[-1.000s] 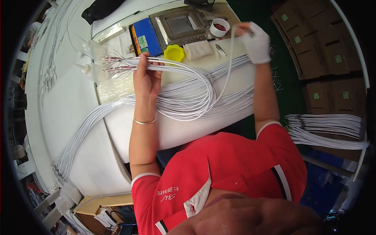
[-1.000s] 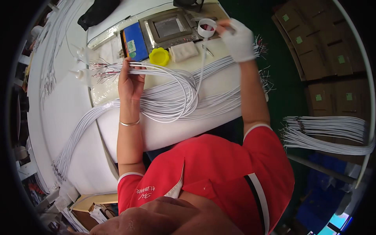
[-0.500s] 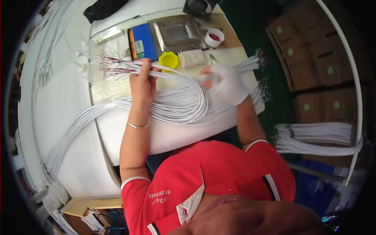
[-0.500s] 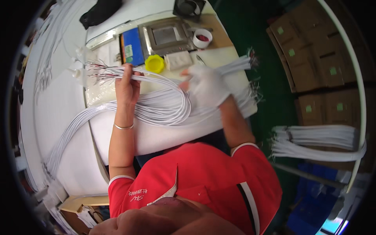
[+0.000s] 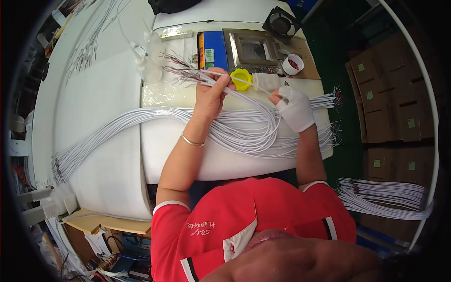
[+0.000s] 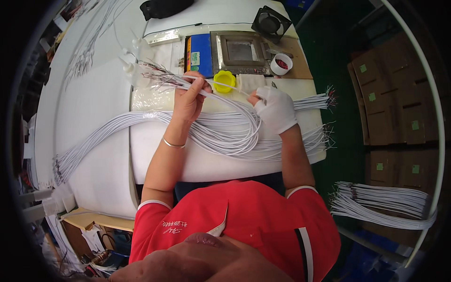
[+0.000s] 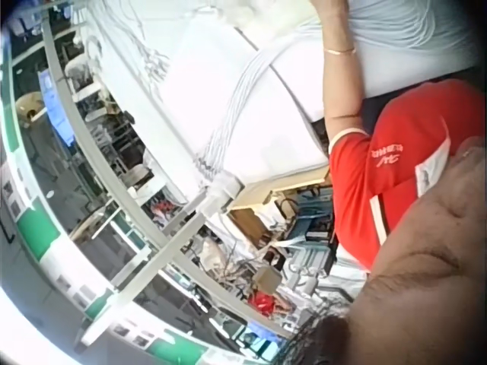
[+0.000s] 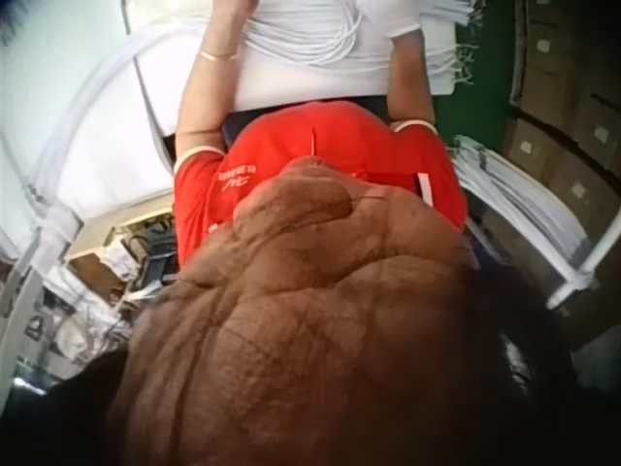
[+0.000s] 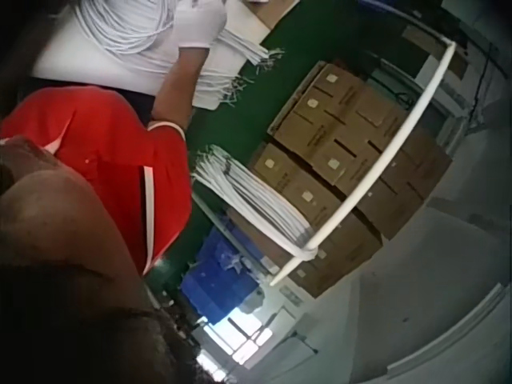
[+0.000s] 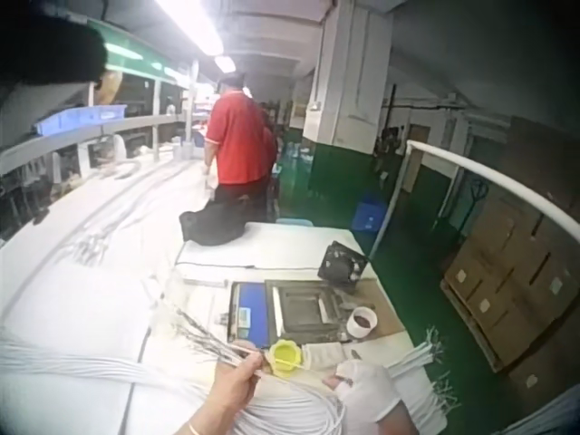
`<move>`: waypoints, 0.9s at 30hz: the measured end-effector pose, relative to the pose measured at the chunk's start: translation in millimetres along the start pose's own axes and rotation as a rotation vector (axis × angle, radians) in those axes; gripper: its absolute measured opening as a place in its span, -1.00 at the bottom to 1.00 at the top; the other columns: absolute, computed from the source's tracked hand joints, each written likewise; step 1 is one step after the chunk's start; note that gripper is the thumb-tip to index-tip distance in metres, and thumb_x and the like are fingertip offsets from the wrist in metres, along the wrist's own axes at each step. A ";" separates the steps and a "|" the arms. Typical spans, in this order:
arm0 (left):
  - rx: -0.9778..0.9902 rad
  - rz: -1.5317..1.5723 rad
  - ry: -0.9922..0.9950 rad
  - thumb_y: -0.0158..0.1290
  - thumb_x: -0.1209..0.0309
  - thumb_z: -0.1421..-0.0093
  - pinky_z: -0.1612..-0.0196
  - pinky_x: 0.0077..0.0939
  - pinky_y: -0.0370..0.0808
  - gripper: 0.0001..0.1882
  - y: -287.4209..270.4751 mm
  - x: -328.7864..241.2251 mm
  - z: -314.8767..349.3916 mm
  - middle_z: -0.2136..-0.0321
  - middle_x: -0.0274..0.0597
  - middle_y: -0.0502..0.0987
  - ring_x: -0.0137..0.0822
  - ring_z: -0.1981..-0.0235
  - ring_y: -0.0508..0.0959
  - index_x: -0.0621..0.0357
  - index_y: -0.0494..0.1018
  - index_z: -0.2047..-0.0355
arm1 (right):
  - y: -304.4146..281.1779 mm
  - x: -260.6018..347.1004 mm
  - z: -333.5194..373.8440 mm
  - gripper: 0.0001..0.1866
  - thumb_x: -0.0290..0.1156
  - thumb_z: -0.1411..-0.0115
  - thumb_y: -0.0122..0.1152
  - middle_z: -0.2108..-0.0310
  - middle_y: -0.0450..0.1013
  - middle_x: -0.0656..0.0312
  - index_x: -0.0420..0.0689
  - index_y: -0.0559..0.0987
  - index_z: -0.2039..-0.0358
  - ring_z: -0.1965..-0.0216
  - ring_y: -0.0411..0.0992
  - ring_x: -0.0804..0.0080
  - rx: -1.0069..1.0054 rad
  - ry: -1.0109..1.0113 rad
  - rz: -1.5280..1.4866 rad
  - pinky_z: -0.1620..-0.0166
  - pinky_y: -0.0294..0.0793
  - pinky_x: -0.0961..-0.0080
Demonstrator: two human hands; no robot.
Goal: The person holds a bundle of cables, repeatedly separates individual wire ends by hand, dips their exposed tips into a small container, and arranges the wires.
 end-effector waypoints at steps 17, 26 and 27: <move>0.028 0.063 -0.172 -0.11 0.21 -0.22 0.36 -0.52 0.33 -0.68 -11.3 0.4 2.3 0.49 -0.25 0.39 -0.41 0.54 0.36 0.25 0.41 0.29 | 36.9 36.6 -5.5 -0.86 -0.36 0.00 0.18 0.56 0.43 0.09 -0.17 0.52 0.52 0.48 0.41 0.15 0.096 -0.148 -0.055 0.39 0.35 0.37; 0.038 -0.015 -0.145 0.05 0.36 -0.14 0.38 -0.66 0.36 -0.84 -1.8 -4.5 4.7 0.50 -0.22 0.48 -0.49 0.54 0.41 0.20 0.42 0.42 | 35.8 33.6 -2.6 -0.85 -0.35 0.00 0.17 0.55 0.42 0.08 -0.17 0.51 0.51 0.49 0.40 0.13 0.127 -0.110 -0.057 0.41 0.34 0.35; 0.022 -0.061 -0.097 0.08 0.38 -0.12 0.38 -0.66 0.36 -0.85 -3.5 -2.8 4.7 0.49 -0.21 0.50 -0.50 0.54 0.41 0.22 0.41 0.43 | 35.4 35.2 -2.3 -0.85 -0.35 0.00 0.17 0.55 0.42 0.08 -0.17 0.51 0.51 0.49 0.40 0.13 0.125 -0.108 -0.058 0.41 0.34 0.35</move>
Point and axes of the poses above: each hand's wrist, its own z-axis away from the middle knuckle, its own y-axis out of the palm, x = y × z, the point moved 1 cm from there along -z, towards the middle knuckle
